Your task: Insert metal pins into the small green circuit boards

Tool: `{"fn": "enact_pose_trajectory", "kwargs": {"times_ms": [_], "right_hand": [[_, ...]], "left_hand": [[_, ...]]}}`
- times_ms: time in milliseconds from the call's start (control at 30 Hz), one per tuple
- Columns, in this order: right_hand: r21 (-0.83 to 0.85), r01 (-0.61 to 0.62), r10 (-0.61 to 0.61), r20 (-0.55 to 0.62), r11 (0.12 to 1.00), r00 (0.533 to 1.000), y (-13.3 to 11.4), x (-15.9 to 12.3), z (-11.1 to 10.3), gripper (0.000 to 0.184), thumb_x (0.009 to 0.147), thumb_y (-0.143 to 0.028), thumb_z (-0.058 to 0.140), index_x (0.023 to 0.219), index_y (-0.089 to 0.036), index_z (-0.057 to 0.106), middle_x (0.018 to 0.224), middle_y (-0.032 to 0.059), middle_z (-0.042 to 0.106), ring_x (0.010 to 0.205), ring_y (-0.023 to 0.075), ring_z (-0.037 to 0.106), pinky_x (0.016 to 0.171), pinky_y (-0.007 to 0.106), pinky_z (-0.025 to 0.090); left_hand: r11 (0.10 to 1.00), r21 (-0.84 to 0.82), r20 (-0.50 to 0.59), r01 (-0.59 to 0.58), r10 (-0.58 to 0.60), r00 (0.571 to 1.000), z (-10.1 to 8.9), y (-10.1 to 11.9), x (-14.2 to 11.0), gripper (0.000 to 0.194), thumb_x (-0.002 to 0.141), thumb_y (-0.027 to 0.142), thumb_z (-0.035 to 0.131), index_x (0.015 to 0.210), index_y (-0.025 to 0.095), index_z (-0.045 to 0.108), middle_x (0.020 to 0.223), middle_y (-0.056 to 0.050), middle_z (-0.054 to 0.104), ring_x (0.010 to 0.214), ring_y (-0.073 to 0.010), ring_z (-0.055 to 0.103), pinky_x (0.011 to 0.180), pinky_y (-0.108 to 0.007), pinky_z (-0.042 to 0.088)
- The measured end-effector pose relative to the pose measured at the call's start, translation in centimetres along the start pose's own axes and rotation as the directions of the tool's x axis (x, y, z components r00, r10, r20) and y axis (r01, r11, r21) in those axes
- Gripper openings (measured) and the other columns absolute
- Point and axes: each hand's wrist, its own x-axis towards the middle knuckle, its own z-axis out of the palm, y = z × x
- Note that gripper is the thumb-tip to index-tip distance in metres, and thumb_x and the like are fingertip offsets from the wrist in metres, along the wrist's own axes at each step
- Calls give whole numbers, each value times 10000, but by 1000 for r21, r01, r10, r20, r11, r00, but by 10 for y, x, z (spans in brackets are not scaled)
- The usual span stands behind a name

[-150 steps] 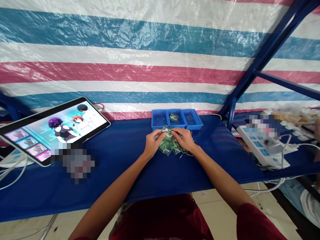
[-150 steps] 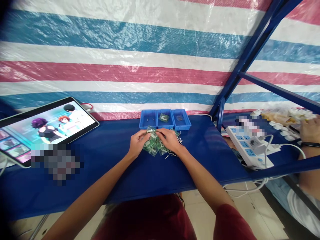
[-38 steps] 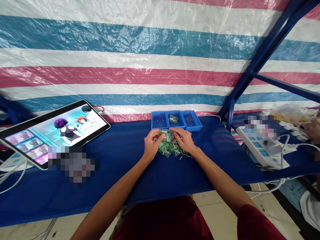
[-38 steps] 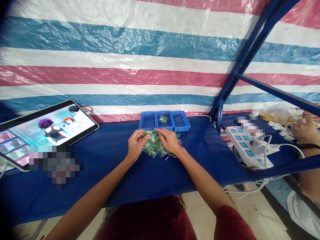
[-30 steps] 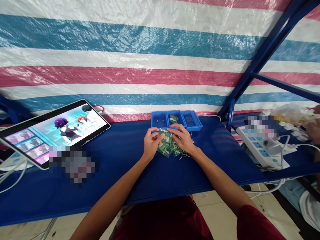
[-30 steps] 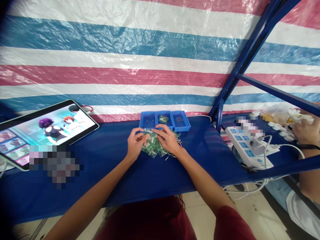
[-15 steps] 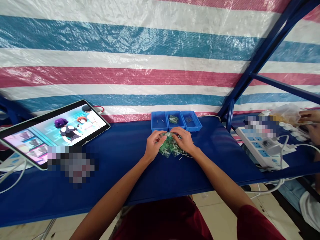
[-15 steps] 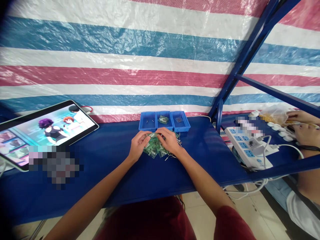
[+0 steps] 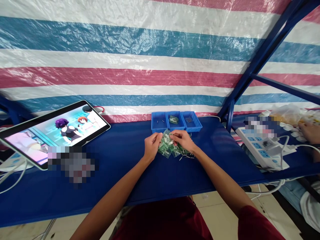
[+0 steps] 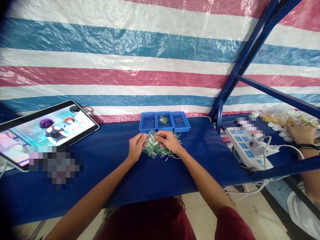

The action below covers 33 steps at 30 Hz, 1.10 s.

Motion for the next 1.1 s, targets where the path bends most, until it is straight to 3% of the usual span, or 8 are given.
{"fn": "enact_pose_trajectory", "kwargs": {"times_ms": [167, 300, 433, 500, 600, 767, 900, 1100], "right_hand": [[179, -71, 117, -260, 981, 959, 4, 9, -7, 364, 716, -515, 717, 822, -173, 653, 464, -46, 553, 355, 88, 436, 367, 223, 355], [295, 33, 112, -461, 955, 881, 7, 13, -13, 589, 738, -481, 692, 1236, -196, 557, 953, 72, 724, 604, 159, 661, 537, 291, 543], [61, -5, 39, -566, 998, 824, 5, 11, -19, 501, 815, -429, 562, 1255, -190, 552, 1039, 92, 703, 632, 161, 659, 565, 298, 528], [-241, -124, -27, -543, 962, 840, 2, 9, -22, 333, 812, -369, 547, 1055, -171, 657, 841, 56, 709, 604, 159, 628, 578, 286, 490], [-644, -309, 5, -428, 700, 904, -5, 6, -23, 170, 783, -322, 593, 749, -183, 685, 657, 28, 664, 663, 181, 621, 619, 271, 438], [-850, -368, 221, -303, 378, 927, -14, 4, -17, 236, 793, -412, 639, 735, -190, 698, 810, 76, 713, 871, 238, 645, 674, 268, 419], [-888, -360, 268, -286, 288, 920, -16, 4, -12, 231, 811, -388, 620, 823, -180, 721, 889, 105, 722, 928, 258, 647, 701, 276, 429], [-885, -348, 244, -279, 311, 929, -10, 5, -11, 167, 811, -264, 577, 824, -196, 729, 898, 95, 732, 925, 255, 658, 705, 276, 438]], "left_hand": [[996, -90, -37, 16, -20, 999, 0, -1, 3, 354, 883, 481, 545, 821, 150, 652, 639, 11, 532, 497, -80, 447, 463, -194, 354], [996, -90, -15, 21, -23, 1000, 0, -3, 3, 329, 884, 461, 548, 814, 157, 653, 639, 9, 529, 502, -81, 452, 462, -192, 356], [999, -36, 3, 0, 0, 1000, 0, -6, 2, 282, 869, 427, 572, 829, 161, 658, 644, 7, 539, 515, -87, 466, 474, -193, 369], [1000, 12, 8, -22, 22, 1000, 0, -7, 2, 268, 864, 413, 580, 822, 161, 660, 635, 6, 544, 518, -92, 472, 480, -195, 373], [996, 66, 16, -54, 53, 998, 0, -8, 2, 262, 869, 403, 576, 822, 161, 666, 628, 4, 545, 517, -96, 480, 486, -200, 375], [995, 81, 13, -62, 61, 998, -1, -9, 2, 258, 868, 399, 576, 821, 162, 666, 642, -3, 559, 524, -102, 490, 491, -203, 380], [996, 74, 20, -55, 54, 998, 0, -9, 2, 257, 865, 397, 578, 814, 162, 667, 630, 0, 557, 520, -102, 484, 493, -204, 377], [997, 67, 26, -45, 43, 999, 0, -11, 2, 275, 858, 418, 584, 813, 162, 671, 610, 2, 549, 511, -103, 473, 486, -205, 371]]}}
